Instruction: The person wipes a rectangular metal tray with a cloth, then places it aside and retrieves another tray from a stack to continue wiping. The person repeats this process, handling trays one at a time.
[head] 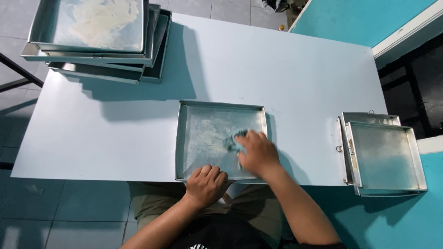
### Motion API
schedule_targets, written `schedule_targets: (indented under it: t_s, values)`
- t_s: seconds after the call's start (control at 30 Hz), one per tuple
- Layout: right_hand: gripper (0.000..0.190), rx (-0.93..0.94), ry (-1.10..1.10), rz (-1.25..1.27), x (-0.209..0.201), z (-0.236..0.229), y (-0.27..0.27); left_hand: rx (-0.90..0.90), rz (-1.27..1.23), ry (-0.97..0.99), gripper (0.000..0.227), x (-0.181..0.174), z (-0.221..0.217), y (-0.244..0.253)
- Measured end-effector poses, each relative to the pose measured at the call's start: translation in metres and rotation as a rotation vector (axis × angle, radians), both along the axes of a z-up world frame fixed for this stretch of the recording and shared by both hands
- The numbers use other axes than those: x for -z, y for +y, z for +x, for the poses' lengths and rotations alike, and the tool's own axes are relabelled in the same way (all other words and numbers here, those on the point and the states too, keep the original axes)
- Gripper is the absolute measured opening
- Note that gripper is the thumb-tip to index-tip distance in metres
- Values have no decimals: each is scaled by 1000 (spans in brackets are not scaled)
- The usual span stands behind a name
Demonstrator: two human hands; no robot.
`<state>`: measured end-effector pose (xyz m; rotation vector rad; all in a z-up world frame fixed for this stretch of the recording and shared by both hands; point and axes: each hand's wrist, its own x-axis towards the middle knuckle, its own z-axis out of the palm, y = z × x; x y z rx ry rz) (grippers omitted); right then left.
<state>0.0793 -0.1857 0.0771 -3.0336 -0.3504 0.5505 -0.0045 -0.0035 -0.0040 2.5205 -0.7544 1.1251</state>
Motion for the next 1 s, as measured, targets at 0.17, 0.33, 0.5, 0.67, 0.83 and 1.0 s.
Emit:
schedule_targets:
  t_s: [0.17,0.33,0.5,0.67,0.83,1.0]
  values:
    - [54,-252,-291,95,45,-36,-23,25,9,29,28,-2,2,4]
    - [54,-191,-218,-10,37,15,-12,37,9,3,25,-4,2,5]
    - [51,-252,-235,52,59,82,-2,66,17,67,35,-4,1,6]
    - [51,-324,-190,49,63,98,34,49,11,34,34,-4,1,4]
    - [54,-335,-221,32,50,86,35,19,-17,35,32,-6,-1,-1]
    - [57,-148,-79,-125,23,59,8,-23,-16,42,41,2,-1,-1]
